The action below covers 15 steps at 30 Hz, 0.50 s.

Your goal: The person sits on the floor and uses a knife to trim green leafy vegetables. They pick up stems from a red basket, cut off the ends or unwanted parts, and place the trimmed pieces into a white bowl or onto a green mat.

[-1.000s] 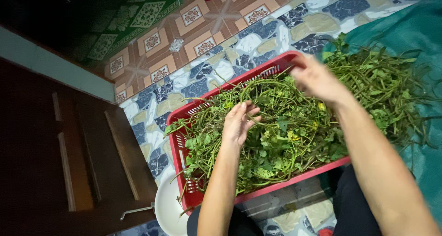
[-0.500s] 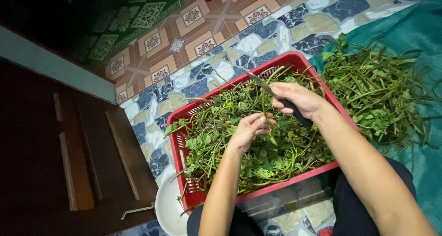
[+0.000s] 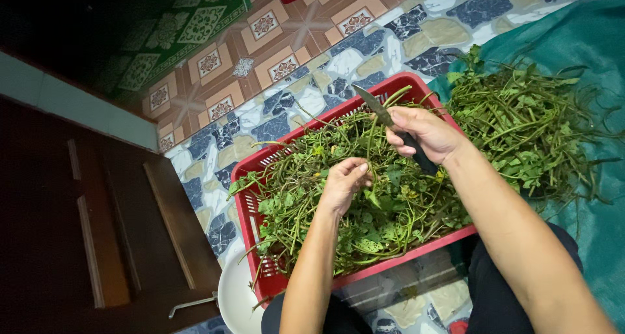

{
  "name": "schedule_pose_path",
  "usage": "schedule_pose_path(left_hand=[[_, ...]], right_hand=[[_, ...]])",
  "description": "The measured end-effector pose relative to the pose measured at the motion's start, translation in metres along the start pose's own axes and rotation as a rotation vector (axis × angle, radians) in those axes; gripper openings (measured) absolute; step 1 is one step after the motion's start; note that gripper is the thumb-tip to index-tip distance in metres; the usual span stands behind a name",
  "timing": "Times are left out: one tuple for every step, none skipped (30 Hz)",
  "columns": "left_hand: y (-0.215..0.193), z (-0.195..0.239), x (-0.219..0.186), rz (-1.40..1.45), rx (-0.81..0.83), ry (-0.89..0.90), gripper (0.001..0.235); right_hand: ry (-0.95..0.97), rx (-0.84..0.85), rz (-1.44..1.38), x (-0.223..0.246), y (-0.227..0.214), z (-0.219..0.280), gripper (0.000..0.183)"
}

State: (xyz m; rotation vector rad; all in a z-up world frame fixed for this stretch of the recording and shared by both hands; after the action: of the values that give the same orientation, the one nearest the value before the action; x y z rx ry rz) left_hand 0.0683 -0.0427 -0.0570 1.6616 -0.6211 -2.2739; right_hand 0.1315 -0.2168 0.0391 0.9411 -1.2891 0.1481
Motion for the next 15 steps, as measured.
schedule_pose_path(left_hand=[[0.004,0.001,-0.001,0.021,0.006,0.006,0.025],[0.008,0.001,-0.003,0.041,0.013,0.014,0.027],[0.010,0.002,-0.003,0.027,0.024,0.000,0.026],[0.012,0.003,-0.002,0.013,0.036,-0.013,0.026],[0.012,0.003,-0.001,0.000,0.048,-0.027,0.025],[0.012,0.002,-0.002,-0.025,0.062,-0.004,0.024],[0.010,0.001,-0.003,-0.050,0.076,0.019,0.023],[0.009,0.001,-0.001,-0.073,0.090,0.040,0.022],[0.004,0.000,0.001,-0.080,0.052,0.049,0.021],[0.001,-0.003,0.002,-0.087,0.013,0.057,0.021],[-0.002,-0.005,0.002,-0.095,-0.026,0.065,0.020],[-0.006,-0.007,-0.004,-0.217,-0.095,0.109,0.020],[-0.008,-0.008,-0.011,-0.338,-0.165,0.152,0.020],[-0.007,-0.008,-0.020,-0.460,-0.230,0.197,0.020],[-0.006,-0.005,-0.029,-0.616,-0.303,0.245,0.019]], right_hand=[[-0.009,0.011,-0.008,0.001,0.001,0.001,0.034],[0.000,0.001,-0.002,0.001,0.001,0.001,0.034],[0.008,-0.010,0.005,0.001,0.001,0.001,0.035],[0.016,-0.021,0.012,0.001,0.001,0.001,0.035],[0.014,-0.018,0.019,0.002,0.001,0.002,0.036],[0.012,-0.014,0.025,0.002,0.001,0.002,0.036],[0.011,-0.011,0.032,0.002,0.001,0.002,0.037],[-0.008,-0.008,0.023,0.003,-0.001,0.003,0.033],[-0.026,-0.005,0.015,0.004,-0.003,0.004,0.030],[-0.045,-0.002,0.005,0.005,-0.005,0.003,0.027],[-0.045,-0.031,0.040,0.003,-0.008,0.002,0.026],[-0.047,-0.061,0.077,0.002,-0.010,0.001,0.025],[-0.049,-0.091,0.114,0.002,-0.012,0.001,0.024],[-0.036,-0.122,0.140,0.001,-0.014,0.001,0.022],[-0.023,-0.153,0.166,-0.001,-0.014,-0.001,0.020]])
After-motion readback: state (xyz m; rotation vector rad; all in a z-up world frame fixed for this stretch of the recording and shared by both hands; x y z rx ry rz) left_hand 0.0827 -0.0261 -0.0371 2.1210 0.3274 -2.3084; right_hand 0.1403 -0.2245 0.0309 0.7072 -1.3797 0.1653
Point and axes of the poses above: each hand's wrist, its own z-axis away from the middle knuckle, its own y-axis out of the palm, x = y × z, the point moved 8 cm from there along -z, towards the middle knuckle, and after that the axes turned 7 degrees about z, right-handed, at the moved point
